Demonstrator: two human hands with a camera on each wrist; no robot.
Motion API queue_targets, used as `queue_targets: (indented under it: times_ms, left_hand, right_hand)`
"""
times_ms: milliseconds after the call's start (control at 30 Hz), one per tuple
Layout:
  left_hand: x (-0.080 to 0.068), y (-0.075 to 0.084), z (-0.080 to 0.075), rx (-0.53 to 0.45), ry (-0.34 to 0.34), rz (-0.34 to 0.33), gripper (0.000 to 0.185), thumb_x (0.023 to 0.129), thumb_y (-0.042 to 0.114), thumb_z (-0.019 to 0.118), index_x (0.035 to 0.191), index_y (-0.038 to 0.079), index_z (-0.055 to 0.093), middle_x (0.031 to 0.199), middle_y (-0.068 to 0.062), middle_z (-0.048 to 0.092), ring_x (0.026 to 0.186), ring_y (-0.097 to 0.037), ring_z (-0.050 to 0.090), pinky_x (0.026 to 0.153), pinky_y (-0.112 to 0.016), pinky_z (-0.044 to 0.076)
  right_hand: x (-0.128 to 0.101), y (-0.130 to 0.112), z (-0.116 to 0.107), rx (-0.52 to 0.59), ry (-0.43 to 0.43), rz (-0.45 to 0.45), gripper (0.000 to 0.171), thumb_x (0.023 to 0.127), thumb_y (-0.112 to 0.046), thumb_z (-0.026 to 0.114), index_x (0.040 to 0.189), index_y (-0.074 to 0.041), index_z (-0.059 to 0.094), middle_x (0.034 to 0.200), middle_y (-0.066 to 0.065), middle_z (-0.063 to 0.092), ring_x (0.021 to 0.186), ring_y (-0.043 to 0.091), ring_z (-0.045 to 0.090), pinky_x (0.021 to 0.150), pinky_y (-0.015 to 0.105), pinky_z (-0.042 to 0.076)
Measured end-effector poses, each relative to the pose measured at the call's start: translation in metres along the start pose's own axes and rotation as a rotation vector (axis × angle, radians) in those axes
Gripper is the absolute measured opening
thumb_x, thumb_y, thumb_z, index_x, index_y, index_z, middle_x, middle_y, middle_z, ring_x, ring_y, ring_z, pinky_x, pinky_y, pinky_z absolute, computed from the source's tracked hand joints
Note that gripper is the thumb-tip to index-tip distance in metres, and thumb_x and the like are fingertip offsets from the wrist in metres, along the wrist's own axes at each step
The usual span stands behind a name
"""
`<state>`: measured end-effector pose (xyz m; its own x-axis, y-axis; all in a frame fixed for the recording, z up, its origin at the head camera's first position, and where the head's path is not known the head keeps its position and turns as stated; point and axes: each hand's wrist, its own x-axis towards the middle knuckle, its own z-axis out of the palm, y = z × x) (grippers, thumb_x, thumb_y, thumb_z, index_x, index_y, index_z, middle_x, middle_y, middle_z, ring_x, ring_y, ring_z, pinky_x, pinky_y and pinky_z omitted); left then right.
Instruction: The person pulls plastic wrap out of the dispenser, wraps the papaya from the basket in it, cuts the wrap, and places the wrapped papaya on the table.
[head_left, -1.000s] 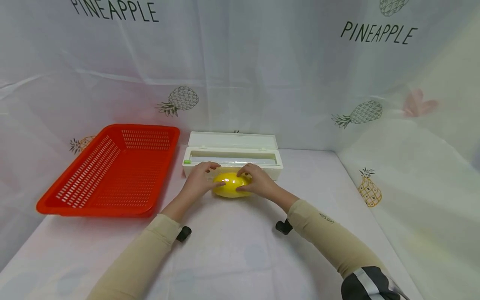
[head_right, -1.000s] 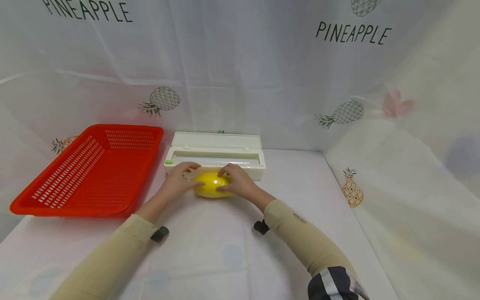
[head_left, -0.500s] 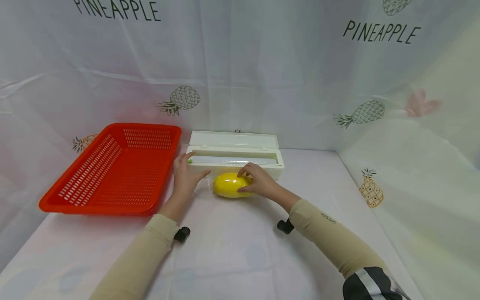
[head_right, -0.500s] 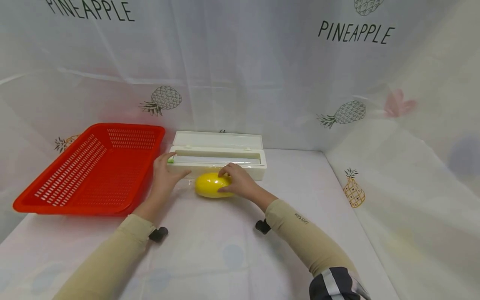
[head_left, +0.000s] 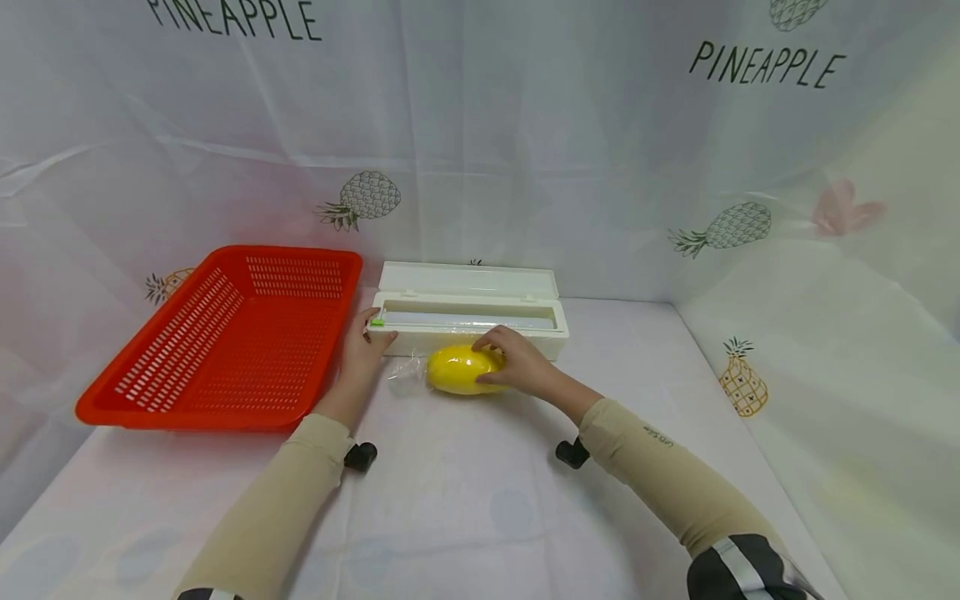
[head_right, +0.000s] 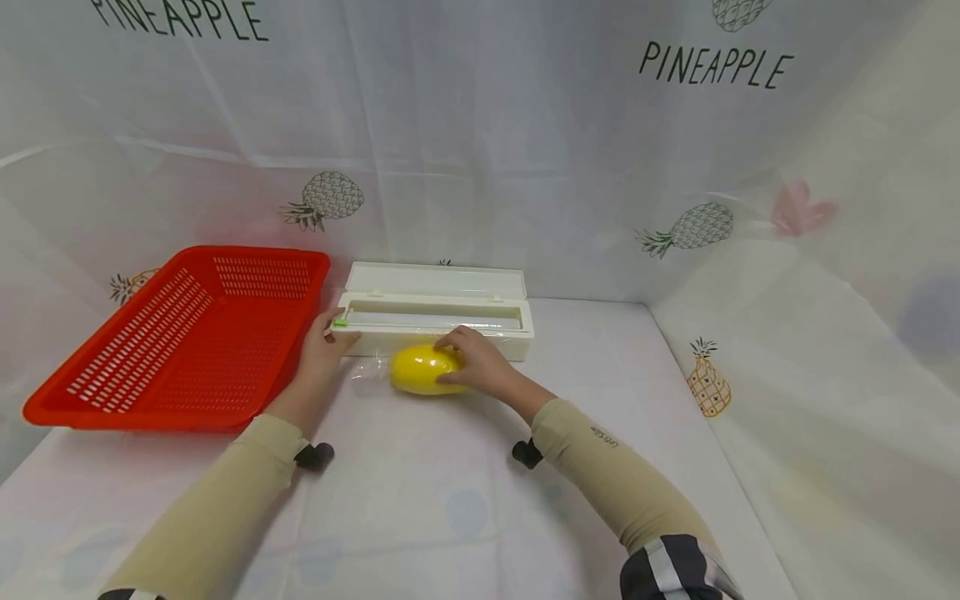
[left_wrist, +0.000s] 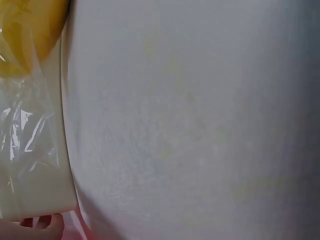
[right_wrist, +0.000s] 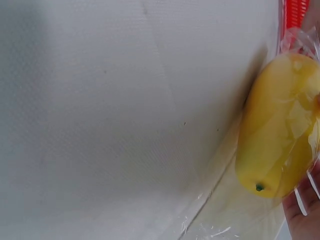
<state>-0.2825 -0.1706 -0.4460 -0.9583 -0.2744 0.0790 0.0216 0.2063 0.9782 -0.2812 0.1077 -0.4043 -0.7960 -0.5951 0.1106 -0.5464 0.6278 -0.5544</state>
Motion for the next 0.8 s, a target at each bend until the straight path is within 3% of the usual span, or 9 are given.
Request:
queue_targets:
  times_ms: [167, 300, 533, 667, 800]
  left_hand:
    - [0.006, -0.006, -0.001, 0.028, 0.020, -0.007, 0.050, 0.092, 0.004, 0.067, 0.138, 0.005, 0.049, 0.140, -0.015, 0.044, 0.108, -0.030, 0.045, 0.091, -0.038, 0.044]
    - [0.006, -0.009, -0.001, 0.009, 0.028, 0.004, 0.050, 0.090, 0.002, 0.069, 0.136, 0.005, 0.051, 0.138, -0.014, 0.046, 0.101, -0.027, 0.043, 0.078, -0.028, 0.041]
    - [0.005, -0.010, -0.004, -0.142, 0.017, 0.010, 0.053, 0.087, -0.011, 0.066, 0.136, -0.002, 0.047, 0.133, -0.020, 0.049, 0.110, -0.032, 0.053, 0.074, -0.012, 0.047]
    - [0.005, -0.009, -0.004, -0.137, 0.036, 0.037, 0.053, 0.085, -0.012, 0.067, 0.134, -0.004, 0.048, 0.133, -0.021, 0.050, 0.108, -0.034, 0.054, 0.070, -0.010, 0.047]
    - [0.006, -0.009, -0.004, -0.105, 0.048, 0.060, 0.052, 0.084, -0.012, 0.069, 0.131, -0.005, 0.050, 0.133, -0.021, 0.050, 0.104, -0.035, 0.055, 0.068, -0.010, 0.046]
  right_hand:
    - [0.004, 0.000, -0.002, -0.040, -0.066, -0.044, 0.049, 0.078, -0.022, 0.084, 0.122, -0.012, 0.062, 0.125, 0.004, 0.055, 0.119, 0.024, 0.050, 0.105, 0.040, 0.039]
    - [0.007, -0.003, -0.008, -0.066, -0.133, -0.069, 0.052, 0.078, -0.021, 0.084, 0.125, -0.012, 0.061, 0.128, 0.005, 0.053, 0.122, 0.025, 0.046, 0.108, 0.041, 0.035]
    - [0.021, -0.013, -0.020, -0.118, -0.271, -0.097, 0.059, 0.077, -0.023, 0.085, 0.129, -0.012, 0.059, 0.129, 0.004, 0.052, 0.121, 0.023, 0.047, 0.108, 0.040, 0.036]
    - [0.039, -0.019, -0.027, -0.125, -0.306, -0.101, 0.059, 0.079, -0.029, 0.083, 0.131, -0.014, 0.059, 0.129, 0.002, 0.053, 0.119, 0.022, 0.049, 0.103, 0.039, 0.041]
    - [0.066, -0.024, -0.032, -0.063, -0.317, -0.136, 0.049, 0.083, -0.024, 0.080, 0.127, -0.014, 0.062, 0.125, 0.000, 0.058, 0.111, 0.020, 0.053, 0.095, 0.037, 0.046]
